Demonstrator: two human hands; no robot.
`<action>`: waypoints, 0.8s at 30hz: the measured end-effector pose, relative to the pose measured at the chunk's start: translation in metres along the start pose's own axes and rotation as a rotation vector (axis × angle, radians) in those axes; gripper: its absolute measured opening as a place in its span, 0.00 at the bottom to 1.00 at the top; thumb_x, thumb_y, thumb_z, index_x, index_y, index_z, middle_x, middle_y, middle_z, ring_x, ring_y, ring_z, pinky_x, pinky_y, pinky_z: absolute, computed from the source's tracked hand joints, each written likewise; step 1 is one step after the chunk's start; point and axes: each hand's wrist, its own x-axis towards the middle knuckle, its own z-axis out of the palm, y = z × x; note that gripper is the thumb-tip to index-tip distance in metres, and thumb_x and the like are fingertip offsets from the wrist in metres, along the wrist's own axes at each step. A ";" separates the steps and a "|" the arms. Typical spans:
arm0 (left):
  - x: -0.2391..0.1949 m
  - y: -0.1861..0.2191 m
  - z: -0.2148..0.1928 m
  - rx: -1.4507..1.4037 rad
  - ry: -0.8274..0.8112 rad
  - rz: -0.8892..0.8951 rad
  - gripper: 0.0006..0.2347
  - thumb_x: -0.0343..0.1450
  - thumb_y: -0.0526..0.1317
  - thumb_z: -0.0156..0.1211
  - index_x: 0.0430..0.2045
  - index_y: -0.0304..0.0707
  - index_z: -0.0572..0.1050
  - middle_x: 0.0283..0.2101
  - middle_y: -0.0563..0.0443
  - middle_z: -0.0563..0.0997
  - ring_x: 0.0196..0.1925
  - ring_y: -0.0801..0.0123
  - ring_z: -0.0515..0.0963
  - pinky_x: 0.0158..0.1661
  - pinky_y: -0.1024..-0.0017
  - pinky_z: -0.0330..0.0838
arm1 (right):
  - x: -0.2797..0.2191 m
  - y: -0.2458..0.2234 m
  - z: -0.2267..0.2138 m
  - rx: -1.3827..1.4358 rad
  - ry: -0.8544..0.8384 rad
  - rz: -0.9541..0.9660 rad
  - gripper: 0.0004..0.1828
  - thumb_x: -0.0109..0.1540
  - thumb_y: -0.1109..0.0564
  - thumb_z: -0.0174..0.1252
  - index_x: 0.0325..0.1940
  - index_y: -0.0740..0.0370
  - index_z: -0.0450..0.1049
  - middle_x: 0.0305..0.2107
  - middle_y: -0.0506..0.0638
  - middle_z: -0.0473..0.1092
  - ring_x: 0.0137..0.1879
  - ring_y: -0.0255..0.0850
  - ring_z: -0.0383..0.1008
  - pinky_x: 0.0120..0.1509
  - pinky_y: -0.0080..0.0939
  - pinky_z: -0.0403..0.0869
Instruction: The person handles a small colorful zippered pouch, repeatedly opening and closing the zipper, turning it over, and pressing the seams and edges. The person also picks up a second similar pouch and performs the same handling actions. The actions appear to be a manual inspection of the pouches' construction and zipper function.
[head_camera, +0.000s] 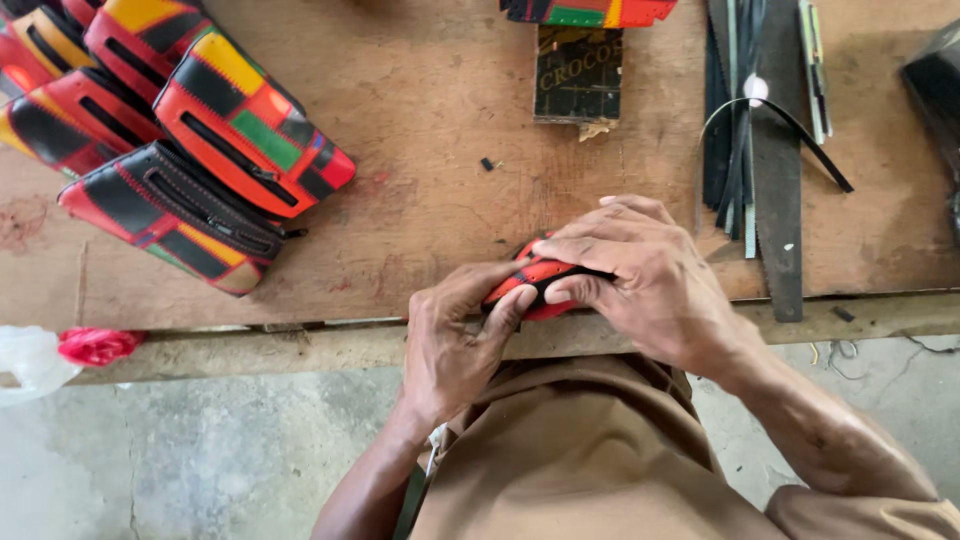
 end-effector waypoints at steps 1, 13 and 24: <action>0.000 -0.002 0.003 0.007 0.028 0.061 0.09 0.71 0.36 0.65 0.41 0.31 0.81 0.41 0.41 0.85 0.41 0.56 0.86 0.44 0.67 0.78 | -0.001 0.000 0.005 -0.019 0.030 0.010 0.17 0.57 0.50 0.67 0.47 0.59 0.81 0.41 0.50 0.79 0.50 0.45 0.78 0.70 0.52 0.66; -0.001 0.012 -0.010 0.023 -0.002 0.206 0.13 0.71 0.37 0.61 0.48 0.27 0.79 0.49 0.37 0.83 0.53 0.52 0.84 0.54 0.63 0.77 | -0.028 0.024 -0.024 0.098 0.004 0.123 0.45 0.50 0.43 0.70 0.69 0.60 0.67 0.65 0.56 0.66 0.70 0.47 0.66 0.74 0.49 0.66; 0.048 0.030 0.013 0.295 -0.193 0.190 0.12 0.72 0.45 0.63 0.42 0.39 0.84 0.36 0.42 0.85 0.40 0.51 0.82 0.41 0.58 0.74 | -0.024 0.050 -0.017 0.383 -0.096 0.250 0.22 0.62 0.52 0.61 0.59 0.59 0.77 0.52 0.51 0.79 0.57 0.40 0.79 0.61 0.38 0.77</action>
